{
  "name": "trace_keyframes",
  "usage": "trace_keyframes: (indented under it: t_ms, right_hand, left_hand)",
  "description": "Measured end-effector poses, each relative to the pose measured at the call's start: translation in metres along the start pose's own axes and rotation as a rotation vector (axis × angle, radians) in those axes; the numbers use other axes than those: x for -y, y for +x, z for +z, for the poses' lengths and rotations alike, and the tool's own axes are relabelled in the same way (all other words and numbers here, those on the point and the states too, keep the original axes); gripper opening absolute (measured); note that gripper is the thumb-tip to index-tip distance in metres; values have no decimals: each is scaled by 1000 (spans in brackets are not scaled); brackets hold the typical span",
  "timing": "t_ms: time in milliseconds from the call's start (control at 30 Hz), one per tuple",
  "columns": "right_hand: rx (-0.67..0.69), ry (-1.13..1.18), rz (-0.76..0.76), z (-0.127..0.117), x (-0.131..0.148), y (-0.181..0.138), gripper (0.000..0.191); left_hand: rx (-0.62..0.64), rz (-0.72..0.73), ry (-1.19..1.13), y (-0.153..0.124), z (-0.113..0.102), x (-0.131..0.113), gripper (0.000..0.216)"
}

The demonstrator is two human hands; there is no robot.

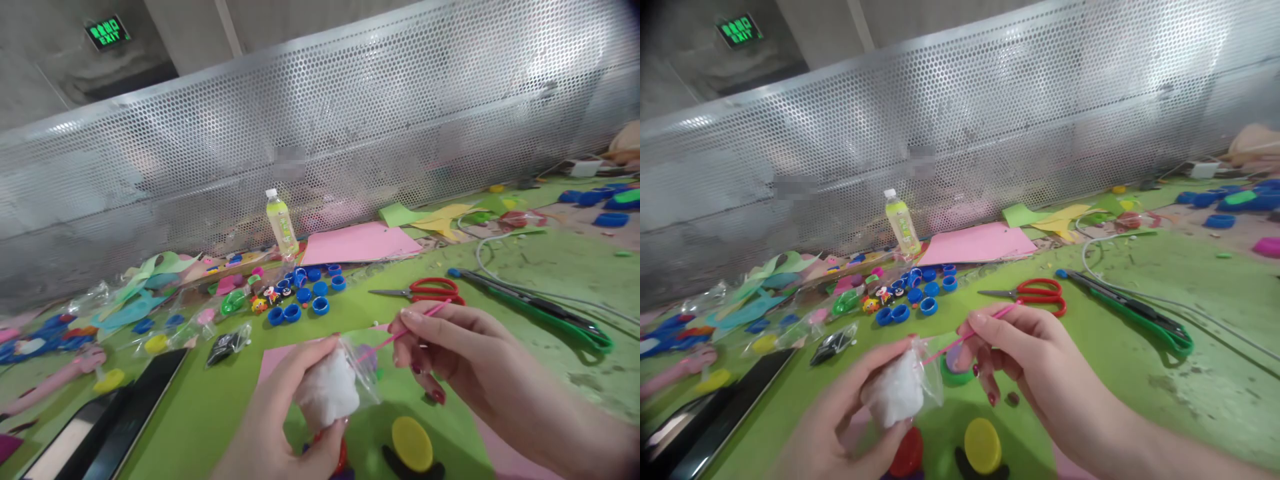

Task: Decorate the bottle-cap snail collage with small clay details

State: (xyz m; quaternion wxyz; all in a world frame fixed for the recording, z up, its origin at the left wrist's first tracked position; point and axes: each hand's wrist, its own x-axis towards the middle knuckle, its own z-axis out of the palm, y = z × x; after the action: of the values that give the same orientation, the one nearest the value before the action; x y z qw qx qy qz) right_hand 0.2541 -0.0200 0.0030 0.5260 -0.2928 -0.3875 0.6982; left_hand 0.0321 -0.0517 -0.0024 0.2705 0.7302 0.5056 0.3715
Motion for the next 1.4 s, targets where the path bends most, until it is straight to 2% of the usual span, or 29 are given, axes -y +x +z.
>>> trace_keyframes:
  t_ms: [233, 333, 400, 567, 667, 833, 933, 1000, 1100, 1233, 1300, 1400]
  right_hand:
    - [90, -73, -64, 0, -2, -2, 19]
    - [127, -208, -98, 1, -3, -3, 22]
    - [145, -323, -143, 3, -3, -4, 26]
    - [145, -426, -165, 6, -4, -9, 30]
    - [149, -470, -134, 2, -11, -9, 26]
    - [207, -508, -204, 1, -21, -3, 17]
    - [244, -507, -185, 5, -22, -2, 16]
    - [253, -555, -193, 7, -20, -3, 17]
    - [169, -615, -282, 7, -16, -8, 16]
    - [126, -632, -432, 4, -9, -18, 19]
    - [117, -638, -485, 3, -6, -21, 21]
    - [14, -642, -560, 2, -4, -22, 23]
  left_hand:
    - [36, 61, 24, -1, -2, 3, 60]
    - [61, 45, -42, 1, -5, 4, 56]
    - [81, 91, -65, 4, -6, 6, 55]
    - [90, 329, 154, 12, -7, 9, 67]
    - [83, 376, 261, 13, -7, 5, 69]
    - [110, 410, 280, 12, -5, 4, 67]
    - [146, 324, 195, 12, -4, 5, 59]
    - [196, 161, 69, 12, -3, 3, 47]
    - [234, -31, -115, 11, -3, -4, 34]
    - [202, -73, -252, 9, -3, -11, 35]
    - [203, -139, -307, 8, -3, -9, 36]
    - [221, -250, -385, 7, -4, -5, 40]
